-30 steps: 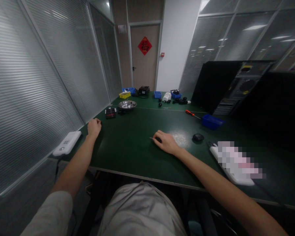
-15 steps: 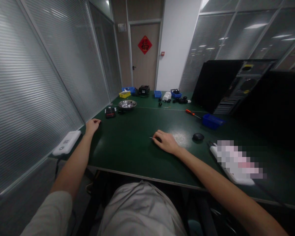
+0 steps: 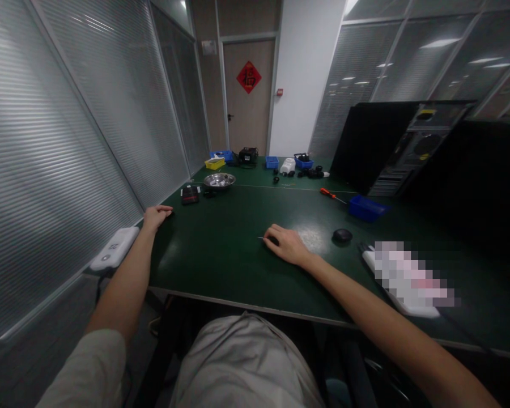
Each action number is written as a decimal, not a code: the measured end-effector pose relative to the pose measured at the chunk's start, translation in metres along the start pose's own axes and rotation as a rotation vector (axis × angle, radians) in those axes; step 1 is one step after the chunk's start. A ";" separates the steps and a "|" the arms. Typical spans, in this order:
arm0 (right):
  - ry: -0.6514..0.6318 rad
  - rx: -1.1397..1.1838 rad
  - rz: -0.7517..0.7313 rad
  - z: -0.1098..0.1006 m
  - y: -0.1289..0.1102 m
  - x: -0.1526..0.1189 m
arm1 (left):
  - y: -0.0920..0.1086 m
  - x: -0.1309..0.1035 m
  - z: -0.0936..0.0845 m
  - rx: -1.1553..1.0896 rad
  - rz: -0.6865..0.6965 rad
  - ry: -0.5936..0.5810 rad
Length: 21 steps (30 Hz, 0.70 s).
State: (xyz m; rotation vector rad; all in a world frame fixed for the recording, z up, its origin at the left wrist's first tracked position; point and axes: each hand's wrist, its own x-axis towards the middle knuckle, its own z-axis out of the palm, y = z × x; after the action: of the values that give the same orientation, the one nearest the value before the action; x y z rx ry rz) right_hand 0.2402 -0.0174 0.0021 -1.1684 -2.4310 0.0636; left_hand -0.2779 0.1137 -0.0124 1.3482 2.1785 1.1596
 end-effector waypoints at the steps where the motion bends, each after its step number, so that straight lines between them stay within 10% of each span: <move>1: -0.001 0.001 0.002 0.000 0.000 0.000 | 0.004 -0.003 0.002 -0.029 0.008 -0.017; 11: 0.000 -0.025 0.028 -0.002 -0.003 0.001 | 0.119 -0.135 0.104 -0.235 0.530 -0.868; 15: -0.003 -0.044 0.051 -0.002 -0.004 0.002 | 0.143 -0.182 0.133 -0.265 0.661 -0.946; 21: -0.004 -0.052 0.059 0.000 -0.002 0.003 | 0.137 -0.196 0.126 -0.218 0.759 -0.902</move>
State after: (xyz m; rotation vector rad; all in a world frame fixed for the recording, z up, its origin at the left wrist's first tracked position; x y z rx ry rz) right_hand 0.2369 -0.0166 0.0036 -1.2640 -2.4149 0.0212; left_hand -0.0192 0.0348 -0.0094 2.1093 0.9028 0.7004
